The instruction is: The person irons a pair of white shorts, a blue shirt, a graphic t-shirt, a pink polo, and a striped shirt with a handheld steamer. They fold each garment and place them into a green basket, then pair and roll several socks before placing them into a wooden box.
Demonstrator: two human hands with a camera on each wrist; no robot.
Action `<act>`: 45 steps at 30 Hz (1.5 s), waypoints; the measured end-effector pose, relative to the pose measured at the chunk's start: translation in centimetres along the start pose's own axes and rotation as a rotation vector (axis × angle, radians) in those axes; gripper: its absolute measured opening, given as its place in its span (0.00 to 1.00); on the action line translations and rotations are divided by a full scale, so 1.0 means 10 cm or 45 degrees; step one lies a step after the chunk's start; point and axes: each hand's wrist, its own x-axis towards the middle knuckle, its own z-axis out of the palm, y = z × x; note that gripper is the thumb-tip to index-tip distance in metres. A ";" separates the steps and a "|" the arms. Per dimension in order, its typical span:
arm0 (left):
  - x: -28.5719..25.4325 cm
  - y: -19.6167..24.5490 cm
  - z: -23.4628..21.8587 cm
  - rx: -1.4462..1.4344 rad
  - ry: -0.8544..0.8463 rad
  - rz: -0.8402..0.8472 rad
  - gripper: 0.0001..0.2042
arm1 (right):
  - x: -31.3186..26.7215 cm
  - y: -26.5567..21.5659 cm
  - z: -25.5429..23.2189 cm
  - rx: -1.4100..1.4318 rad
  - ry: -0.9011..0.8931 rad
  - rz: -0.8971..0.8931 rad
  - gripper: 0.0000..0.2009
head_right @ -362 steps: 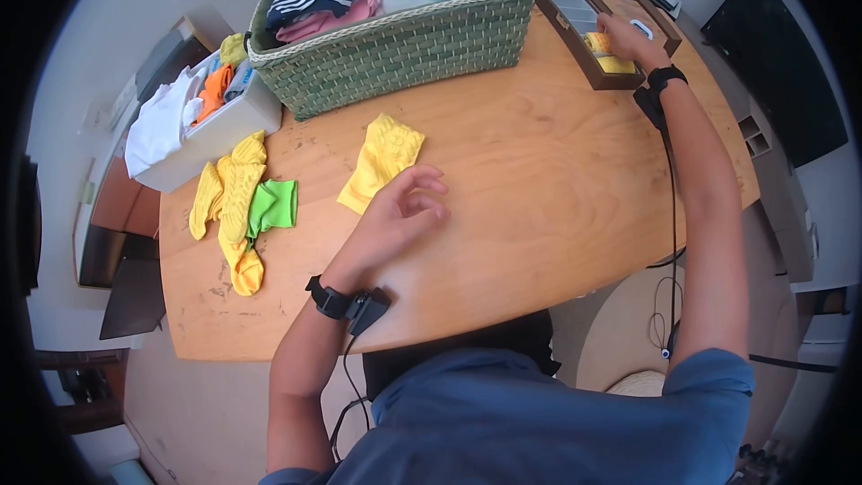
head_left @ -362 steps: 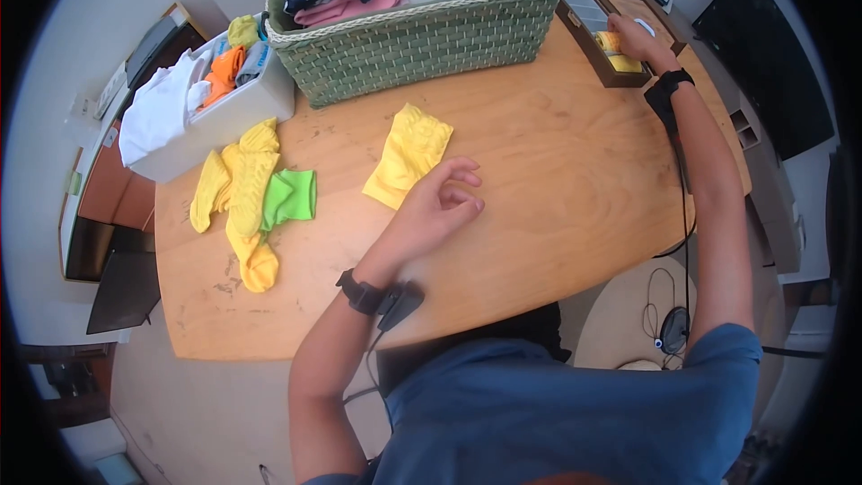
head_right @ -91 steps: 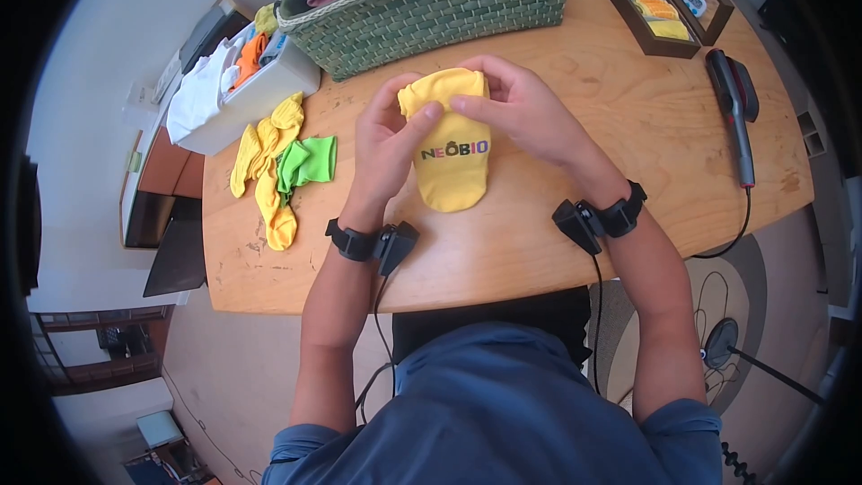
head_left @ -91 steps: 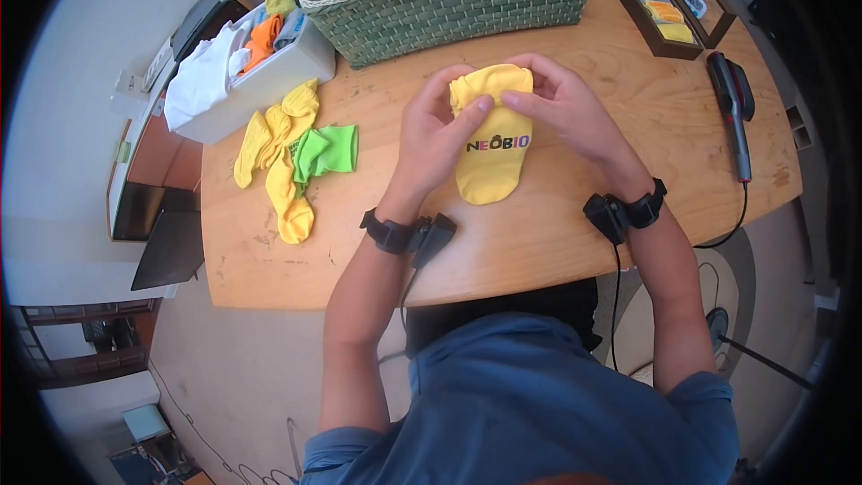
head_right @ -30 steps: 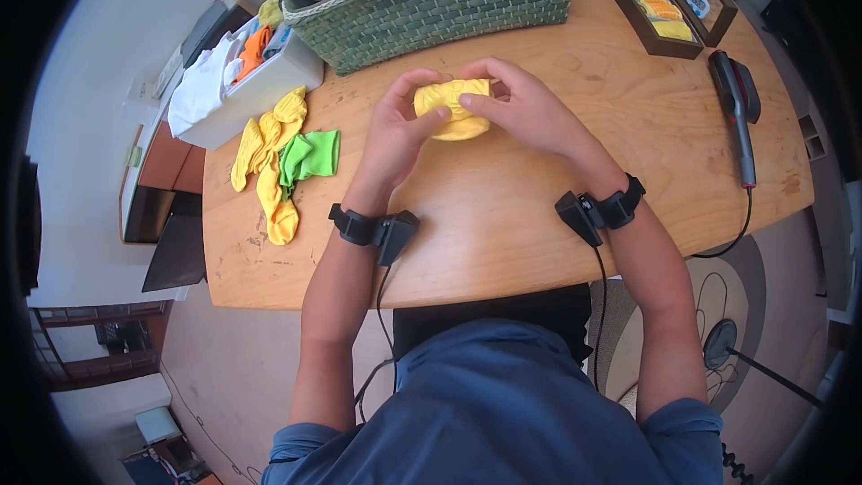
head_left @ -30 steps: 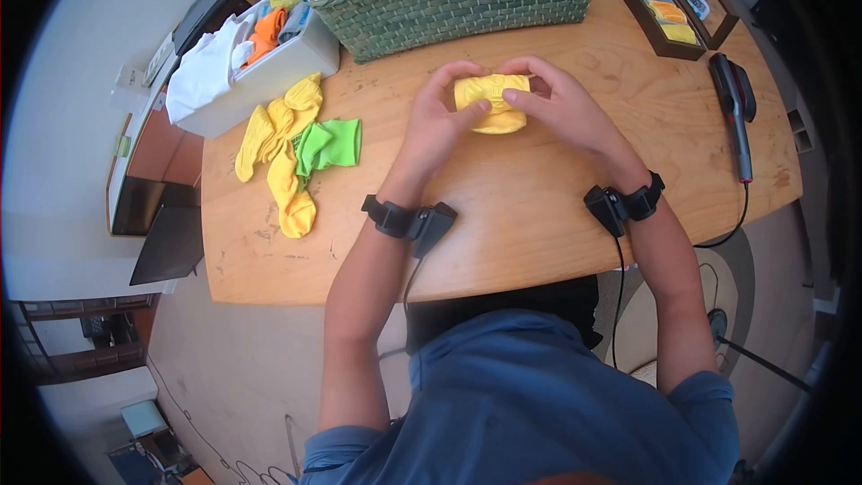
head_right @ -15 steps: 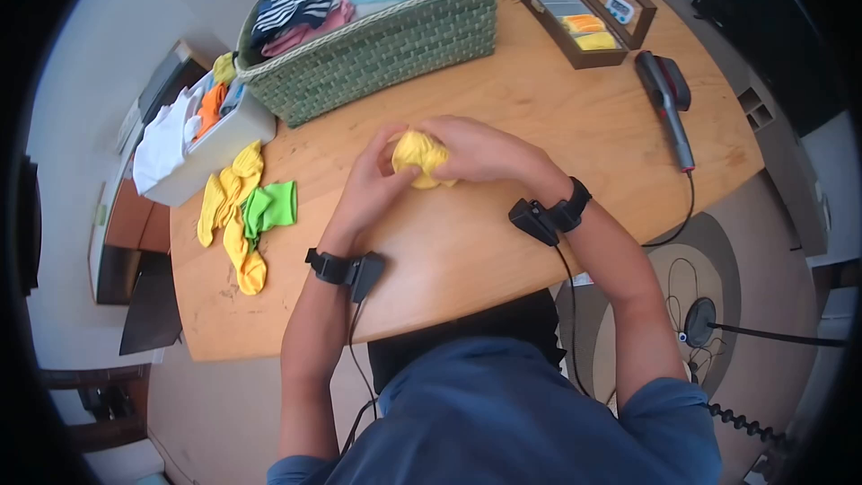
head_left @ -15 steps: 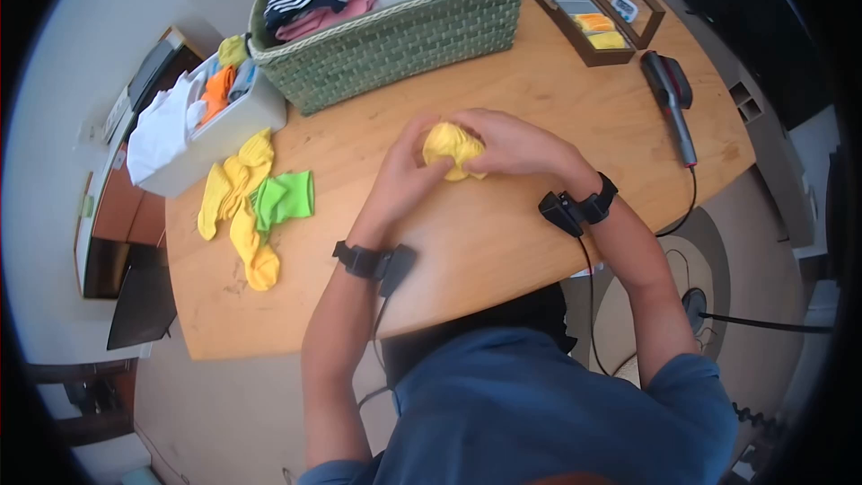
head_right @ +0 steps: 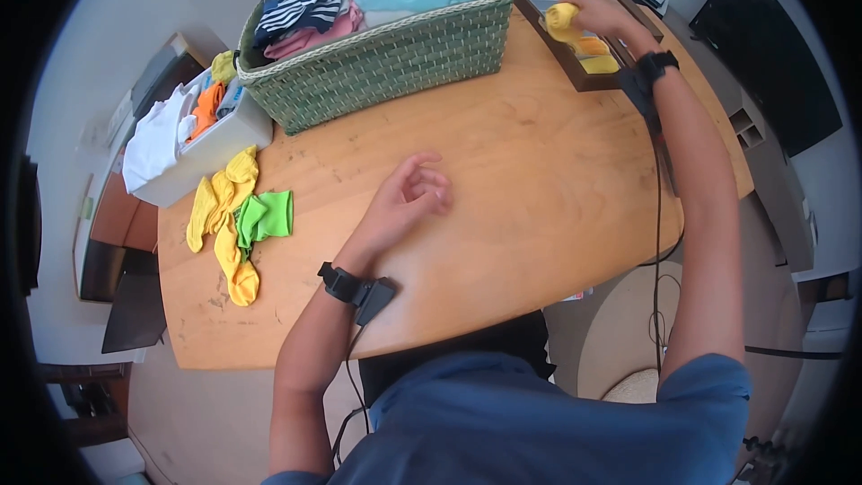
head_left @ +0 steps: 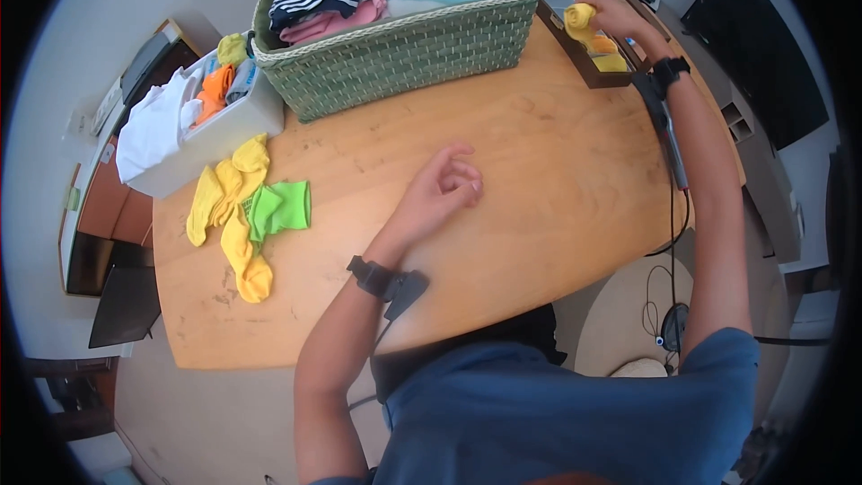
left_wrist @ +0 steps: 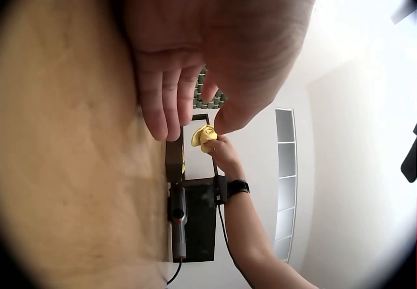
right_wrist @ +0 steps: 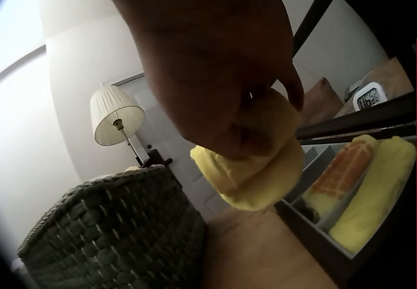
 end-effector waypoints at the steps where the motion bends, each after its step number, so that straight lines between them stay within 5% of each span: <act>1: 0.01 -0.01 -0.01 -0.016 -0.010 0.006 0.21 | 0.06 0.03 -0.01 -0.031 -0.018 0.050 0.21; 7: 0.02 -0.04 -0.04 -0.095 -0.032 -0.017 0.19 | 0.48 0.47 0.29 -0.378 -0.192 0.132 0.15; 15: 0.02 -0.03 -0.03 -0.148 -0.010 -0.072 0.16 | 0.26 0.52 0.55 -0.106 0.187 0.171 0.07; 18: 0.01 -0.02 -0.03 -0.138 -0.007 -0.069 0.15 | 0.28 0.55 0.53 -0.157 0.082 0.181 0.05; 21: 0.01 -0.02 -0.03 -0.142 -0.031 -0.068 0.15 | 0.26 0.58 0.56 -0.414 0.309 -0.145 0.06; 26: 0.01 -0.06 -0.03 -0.092 -0.038 -0.038 0.11 | 0.24 0.52 0.67 -0.383 0.000 0.134 0.12; 29: 0.03 -0.09 -0.01 -0.064 -0.053 -0.019 0.11 | 0.30 0.86 0.82 -0.409 -0.113 0.035 0.15; 30: 0.02 -0.08 -0.03 -0.039 -0.035 -0.016 0.11 | 0.18 0.75 0.74 -0.358 0.068 0.042 0.17; 31: 0.01 -0.09 -0.05 -0.012 -0.061 0.041 0.11 | 0.12 0.51 0.58 -0.226 -0.039 0.241 0.19; 33: 0.03 -0.10 -0.07 0.007 -0.079 0.076 0.11 | -0.03 0.30 0.54 0.145 0.277 -0.025 0.16; 35: 0.03 -0.09 -0.07 -0.012 -0.057 0.054 0.11 | -0.17 -0.09 0.49 0.361 0.202 -0.130 0.13; 37: 0.04 -0.09 -0.06 -0.013 -0.057 0.042 0.11 | -0.59 -1.08 0.37 0.692 0.120 -0.084 0.11; 40: -0.01 -0.03 -0.08 0.029 0.006 0.008 0.11 | -0.91 -1.95 0.52 1.053 -0.040 -0.200 0.08; 43: -0.30 0.35 -0.18 0.713 0.082 0.157 0.11 | -1.13 -2.52 0.75 1.189 -0.090 -0.456 0.07; 45: -0.60 0.70 -0.39 0.931 0.249 0.051 0.13 | -1.24 -2.81 0.84 1.370 -0.217 -0.516 0.05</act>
